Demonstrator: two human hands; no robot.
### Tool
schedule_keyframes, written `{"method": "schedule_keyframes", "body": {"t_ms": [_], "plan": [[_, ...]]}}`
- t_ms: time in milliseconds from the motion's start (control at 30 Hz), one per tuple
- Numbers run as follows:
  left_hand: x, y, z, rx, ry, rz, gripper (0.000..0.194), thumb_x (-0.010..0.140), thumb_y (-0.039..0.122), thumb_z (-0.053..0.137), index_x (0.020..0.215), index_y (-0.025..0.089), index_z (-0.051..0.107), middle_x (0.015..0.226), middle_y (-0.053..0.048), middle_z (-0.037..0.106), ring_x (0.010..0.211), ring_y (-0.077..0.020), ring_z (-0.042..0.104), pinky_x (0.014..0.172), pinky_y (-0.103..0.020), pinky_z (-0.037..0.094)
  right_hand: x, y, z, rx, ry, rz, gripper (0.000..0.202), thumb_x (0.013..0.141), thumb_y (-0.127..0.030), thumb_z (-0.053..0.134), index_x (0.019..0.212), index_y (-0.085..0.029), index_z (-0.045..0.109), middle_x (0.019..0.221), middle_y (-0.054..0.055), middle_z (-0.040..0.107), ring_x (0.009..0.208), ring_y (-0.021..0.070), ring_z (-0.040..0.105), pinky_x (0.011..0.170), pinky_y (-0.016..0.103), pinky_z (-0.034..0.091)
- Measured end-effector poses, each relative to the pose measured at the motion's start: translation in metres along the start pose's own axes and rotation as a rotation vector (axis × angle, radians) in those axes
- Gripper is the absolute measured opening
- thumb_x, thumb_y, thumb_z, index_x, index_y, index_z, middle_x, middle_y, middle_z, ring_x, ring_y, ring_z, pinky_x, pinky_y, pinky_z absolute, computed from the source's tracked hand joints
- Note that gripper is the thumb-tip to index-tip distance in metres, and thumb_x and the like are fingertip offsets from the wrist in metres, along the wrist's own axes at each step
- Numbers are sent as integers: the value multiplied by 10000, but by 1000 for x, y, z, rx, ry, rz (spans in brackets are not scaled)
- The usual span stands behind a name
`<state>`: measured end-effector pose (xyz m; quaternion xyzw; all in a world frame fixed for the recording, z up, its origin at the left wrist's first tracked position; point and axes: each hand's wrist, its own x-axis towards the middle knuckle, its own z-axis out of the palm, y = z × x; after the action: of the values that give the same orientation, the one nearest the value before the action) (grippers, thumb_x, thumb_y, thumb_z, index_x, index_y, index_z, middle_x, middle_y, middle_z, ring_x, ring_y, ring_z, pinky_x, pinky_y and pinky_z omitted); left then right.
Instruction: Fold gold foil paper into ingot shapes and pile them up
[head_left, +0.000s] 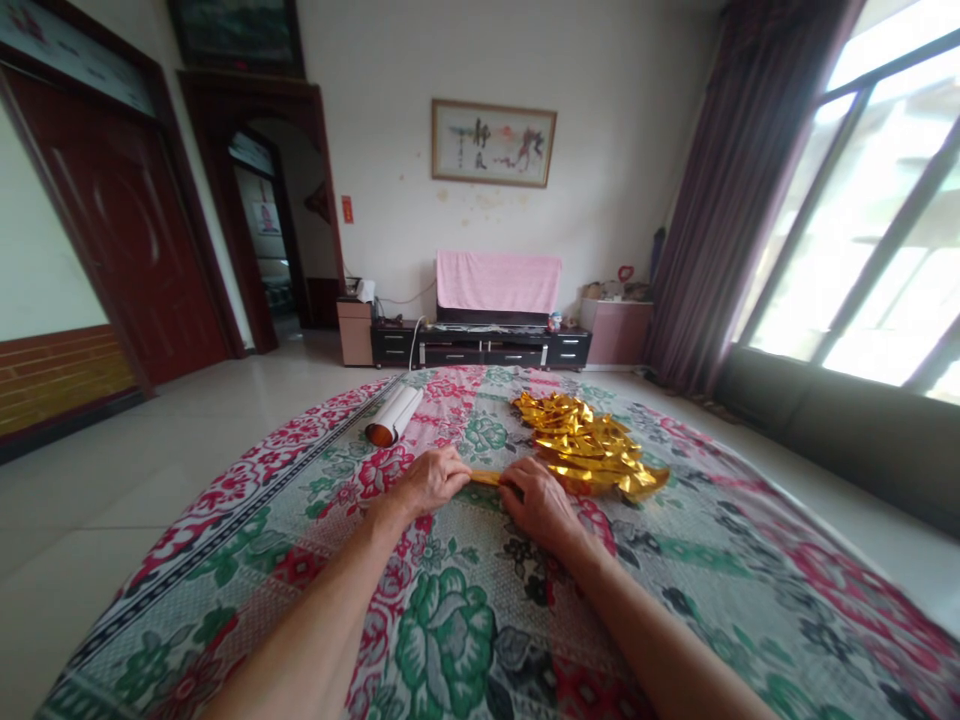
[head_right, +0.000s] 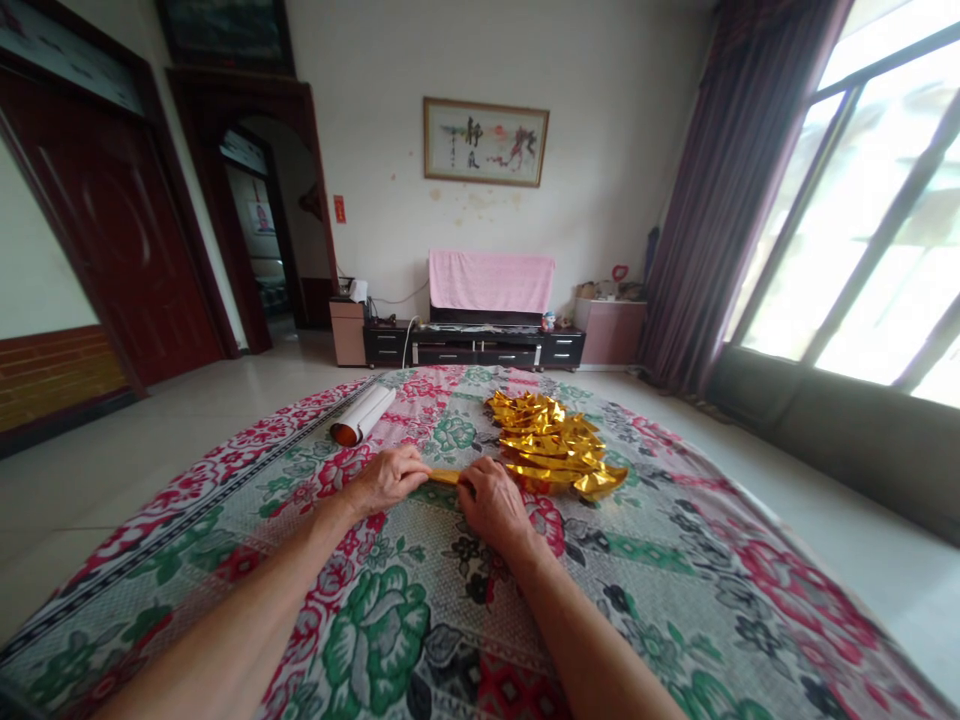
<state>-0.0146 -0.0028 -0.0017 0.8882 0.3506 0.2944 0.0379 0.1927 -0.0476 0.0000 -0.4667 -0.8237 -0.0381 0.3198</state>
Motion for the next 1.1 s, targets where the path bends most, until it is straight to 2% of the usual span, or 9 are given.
{"method": "schedule_keyframes", "body": {"t_ms": [167,233,367,533,667,833,1100], "plan": [[1,5,-3,-148,77,-43,251,813,227,450,754,172,687,804,-51,649,762,-130,577,734,-228,421,1,0,1,10,34,-4,205,852,-201,414,768,-178,599,755,39,588,741,143,527,700,241,386],[1,8,-5,-248,81,-158,249,805,263,455,778,160,681,775,-52,661,703,-130,587,680,-227,435,1,0,2,54,79,14,200,856,-209,409,796,-180,597,770,38,599,734,142,536,694,237,388],[0,15,-9,-519,-10,-426,309,792,368,458,849,138,656,564,-25,632,487,-119,551,486,-212,408,1,-1,4,235,178,73,190,841,-220,424,813,-180,608,762,27,627,694,130,564,671,215,401],[1,23,-12,-825,-54,-590,337,745,414,517,863,111,606,576,-46,652,530,-139,615,459,-189,413,1,0,1,425,180,179,213,817,-279,457,764,-164,628,654,4,611,592,111,542,576,196,398],[2,27,-13,-974,-72,-626,359,711,443,567,837,107,574,607,-63,663,575,-155,643,437,-165,388,2,1,3,619,184,291,228,782,-346,502,825,-155,618,619,-5,587,548,106,516,519,199,400],[0,24,-13,-1049,-81,-639,397,706,469,577,871,108,569,548,-38,639,486,-130,611,411,-158,357,4,-4,7,930,168,456,352,737,-456,542,945,-172,546,558,-38,546,472,101,495,453,204,403],[1,28,-14,-1086,-107,-671,370,680,445,612,813,102,576,609,-54,650,583,-139,636,447,-157,368,2,-3,9,1035,166,499,388,718,-451,577,982,-169,534,647,-21,574,513,99,519,489,229,471]]}}
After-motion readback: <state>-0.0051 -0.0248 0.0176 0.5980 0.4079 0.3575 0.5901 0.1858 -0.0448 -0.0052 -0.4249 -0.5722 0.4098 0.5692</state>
